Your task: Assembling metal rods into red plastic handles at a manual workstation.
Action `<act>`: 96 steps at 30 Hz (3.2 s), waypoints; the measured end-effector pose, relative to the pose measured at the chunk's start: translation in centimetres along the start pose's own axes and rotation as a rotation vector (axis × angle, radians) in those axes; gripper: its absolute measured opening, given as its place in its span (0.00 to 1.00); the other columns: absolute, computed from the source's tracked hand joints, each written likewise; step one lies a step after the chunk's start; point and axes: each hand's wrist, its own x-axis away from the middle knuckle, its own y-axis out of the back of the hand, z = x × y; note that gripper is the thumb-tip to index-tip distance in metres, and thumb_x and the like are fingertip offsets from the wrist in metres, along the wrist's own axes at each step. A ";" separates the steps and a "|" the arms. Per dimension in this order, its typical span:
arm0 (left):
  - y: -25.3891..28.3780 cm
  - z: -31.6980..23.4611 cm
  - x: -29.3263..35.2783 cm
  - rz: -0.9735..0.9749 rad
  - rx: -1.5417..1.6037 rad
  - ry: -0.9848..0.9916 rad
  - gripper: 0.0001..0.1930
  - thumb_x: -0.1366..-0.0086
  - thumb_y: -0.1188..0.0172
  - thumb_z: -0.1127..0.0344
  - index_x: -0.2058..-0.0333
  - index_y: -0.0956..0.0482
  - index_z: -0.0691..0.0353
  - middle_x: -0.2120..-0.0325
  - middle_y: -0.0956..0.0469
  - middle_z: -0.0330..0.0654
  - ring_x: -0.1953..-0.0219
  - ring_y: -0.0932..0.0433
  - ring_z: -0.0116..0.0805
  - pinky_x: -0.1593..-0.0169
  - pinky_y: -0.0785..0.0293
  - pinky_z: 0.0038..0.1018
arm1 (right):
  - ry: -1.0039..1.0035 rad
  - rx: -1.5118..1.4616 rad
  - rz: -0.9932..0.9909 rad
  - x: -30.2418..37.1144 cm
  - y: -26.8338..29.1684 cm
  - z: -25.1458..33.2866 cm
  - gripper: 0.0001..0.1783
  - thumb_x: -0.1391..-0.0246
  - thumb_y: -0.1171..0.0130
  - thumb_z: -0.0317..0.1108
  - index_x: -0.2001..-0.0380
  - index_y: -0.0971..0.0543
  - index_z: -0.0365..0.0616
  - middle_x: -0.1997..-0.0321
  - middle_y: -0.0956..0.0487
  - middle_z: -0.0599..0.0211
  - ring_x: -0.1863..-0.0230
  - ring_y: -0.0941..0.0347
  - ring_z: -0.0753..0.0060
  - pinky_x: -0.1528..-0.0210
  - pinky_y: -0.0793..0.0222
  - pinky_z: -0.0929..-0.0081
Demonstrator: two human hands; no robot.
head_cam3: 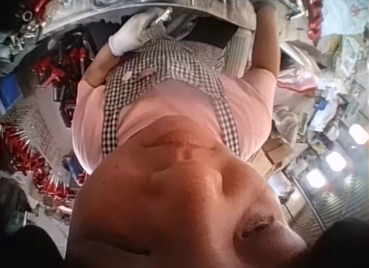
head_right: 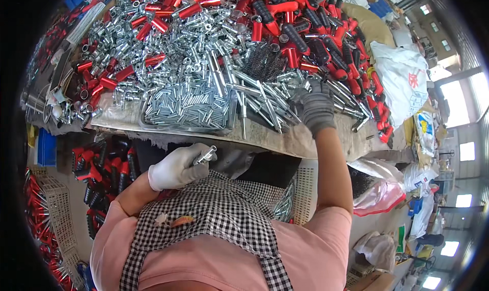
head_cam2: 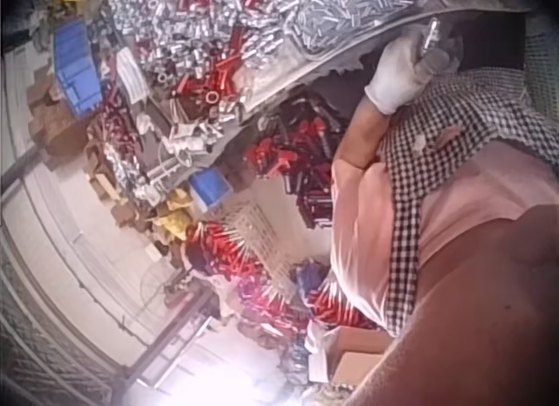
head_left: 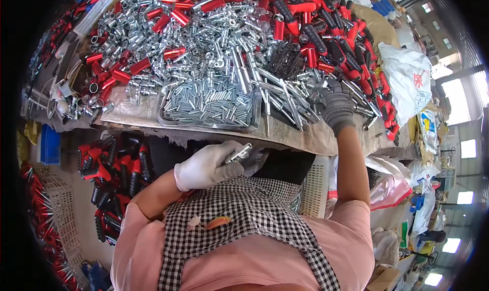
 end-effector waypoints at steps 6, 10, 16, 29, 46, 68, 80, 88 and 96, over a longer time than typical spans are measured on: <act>-0.1 -0.6 1.1 0.046 0.041 0.045 0.35 0.37 0.44 0.35 0.52 0.28 0.67 0.68 0.24 0.50 0.66 0.24 0.42 0.59 0.27 0.33 | -0.080 -0.780 -0.323 -1.3 -3.0 0.4 0.08 0.52 0.37 0.28 0.66 0.21 0.45 0.63 0.22 0.64 0.60 0.26 0.67 0.56 0.31 0.68; 0.0 0.2 1.4 0.010 0.053 0.048 0.26 0.38 0.37 0.51 0.52 0.27 0.68 0.64 0.22 0.53 0.63 0.22 0.45 0.57 0.27 0.35 | 0.176 -1.004 -0.156 0.5 3.7 6.7 0.20 0.53 0.36 0.22 0.55 0.29 0.42 0.64 0.27 0.66 0.68 0.31 0.72 0.65 0.31 0.73; -0.3 1.1 2.1 -0.001 0.012 0.191 0.22 0.44 0.32 0.61 0.55 0.24 0.69 0.70 0.21 0.51 0.68 0.21 0.42 0.62 0.26 0.34 | 0.500 -1.162 0.406 0.4 7.7 11.4 0.22 0.56 0.26 0.35 0.60 0.25 0.44 0.64 0.21 0.63 0.63 0.21 0.62 0.61 0.26 0.70; -1.7 2.5 4.3 -0.118 -0.015 0.082 0.16 0.44 0.32 0.60 0.66 0.23 0.66 0.76 0.23 0.51 0.73 0.21 0.47 0.67 0.26 0.36 | 0.726 -1.093 0.076 1.2 7.6 16.3 0.52 0.69 0.23 0.39 0.37 0.34 0.45 0.45 0.23 0.53 0.44 0.27 0.44 0.38 0.34 0.55; -2.4 2.6 4.6 -0.119 -0.022 0.069 0.17 0.45 0.31 0.59 0.68 0.25 0.67 0.78 0.24 0.53 0.75 0.22 0.49 0.69 0.27 0.38 | 0.607 -1.298 0.213 2.7 6.6 16.0 0.38 0.44 0.39 0.55 0.40 0.31 0.39 0.65 0.16 0.65 0.66 0.18 0.60 0.61 0.24 0.67; -2.1 2.0 3.9 -0.149 -0.019 0.131 0.13 0.46 0.32 0.63 0.68 0.23 0.66 0.79 0.23 0.49 0.76 0.21 0.42 0.70 0.25 0.33 | 0.646 -1.415 0.184 2.0 5.1 15.1 0.37 0.46 0.35 0.44 0.37 0.34 0.42 0.61 0.17 0.58 0.62 0.17 0.56 0.59 0.22 0.66; -2.4 2.7 4.1 -0.159 -0.063 0.021 0.15 0.46 0.30 0.60 0.71 0.24 0.65 0.79 0.24 0.50 0.77 0.23 0.46 0.71 0.28 0.36 | 0.597 -1.299 0.053 2.0 6.6 15.9 0.31 0.39 0.43 0.54 0.45 0.27 0.38 0.60 0.17 0.55 0.58 0.18 0.56 0.52 0.25 0.63; -2.3 1.9 4.1 -0.063 -0.091 0.124 0.16 0.46 0.30 0.61 0.69 0.24 0.67 0.79 0.24 0.51 0.76 0.21 0.46 0.70 0.27 0.36 | 0.481 -1.462 0.340 2.2 6.5 15.5 0.29 0.37 0.45 0.53 0.44 0.27 0.40 0.62 0.16 0.55 0.57 0.17 0.55 0.51 0.25 0.65; -3.0 2.9 4.2 -0.110 -0.052 0.068 0.17 0.46 0.30 0.60 0.69 0.24 0.68 0.78 0.23 0.53 0.75 0.21 0.50 0.71 0.27 0.39 | 0.760 -1.225 0.090 2.6 7.0 17.0 0.27 0.59 0.29 0.38 0.52 0.23 0.46 0.59 0.20 0.58 0.57 0.22 0.54 0.58 0.24 0.62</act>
